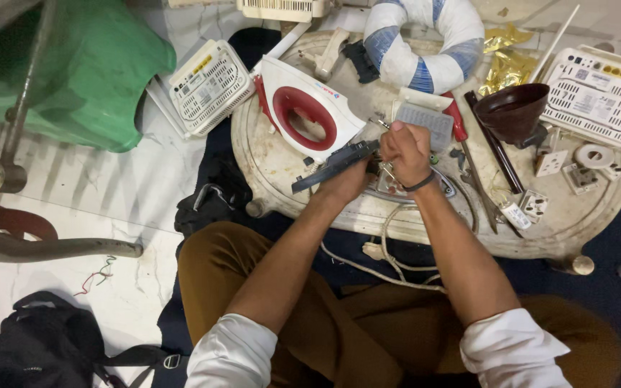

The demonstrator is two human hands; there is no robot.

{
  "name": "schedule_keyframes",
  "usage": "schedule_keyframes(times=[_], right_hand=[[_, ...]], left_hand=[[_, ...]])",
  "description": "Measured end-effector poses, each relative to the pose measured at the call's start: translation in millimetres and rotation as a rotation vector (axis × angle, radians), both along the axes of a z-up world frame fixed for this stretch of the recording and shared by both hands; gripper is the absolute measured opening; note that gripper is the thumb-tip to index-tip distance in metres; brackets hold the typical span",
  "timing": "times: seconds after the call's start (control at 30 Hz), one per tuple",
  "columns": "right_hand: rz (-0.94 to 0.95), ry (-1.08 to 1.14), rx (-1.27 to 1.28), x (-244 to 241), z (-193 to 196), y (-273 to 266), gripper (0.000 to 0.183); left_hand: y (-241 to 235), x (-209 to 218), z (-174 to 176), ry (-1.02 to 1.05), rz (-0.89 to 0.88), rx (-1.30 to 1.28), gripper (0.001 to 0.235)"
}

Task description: The person sits on the floor and uses a screwdriver to adjust screws on the base of a disassembled electric iron. They also open a small parts box and handle small components while working on the iron's internal wiring.

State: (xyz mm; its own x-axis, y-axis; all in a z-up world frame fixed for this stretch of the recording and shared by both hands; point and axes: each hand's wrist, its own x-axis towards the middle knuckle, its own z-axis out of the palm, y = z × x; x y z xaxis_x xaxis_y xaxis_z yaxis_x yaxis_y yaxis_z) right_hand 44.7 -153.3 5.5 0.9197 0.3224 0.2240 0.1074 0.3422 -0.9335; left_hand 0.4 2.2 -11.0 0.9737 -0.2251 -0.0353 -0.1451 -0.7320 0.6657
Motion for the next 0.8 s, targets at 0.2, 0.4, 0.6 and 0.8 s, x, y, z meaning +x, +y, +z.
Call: schedule_keyframes(times=[0.2,0.4,0.6,0.8], right_hand=[[0.116,-0.025,-0.016,-2,9,-11,0.048],[0.292,-0.030,-0.147,-1,23,-16,0.032],[0.296,0.141,-0.030,3,26,-22,0.021],[0.328,0.099,0.001,2,23,-15,0.008]], left_hand=[[1,-1,3,0.004,-0.005,0.049,0.052],[0,1,-9,0.081,0.029,0.004,0.047],[-2,2,-10,-0.107,0.014,0.044,0.063],[-1,0,3,0.078,0.005,0.030,0.049]])
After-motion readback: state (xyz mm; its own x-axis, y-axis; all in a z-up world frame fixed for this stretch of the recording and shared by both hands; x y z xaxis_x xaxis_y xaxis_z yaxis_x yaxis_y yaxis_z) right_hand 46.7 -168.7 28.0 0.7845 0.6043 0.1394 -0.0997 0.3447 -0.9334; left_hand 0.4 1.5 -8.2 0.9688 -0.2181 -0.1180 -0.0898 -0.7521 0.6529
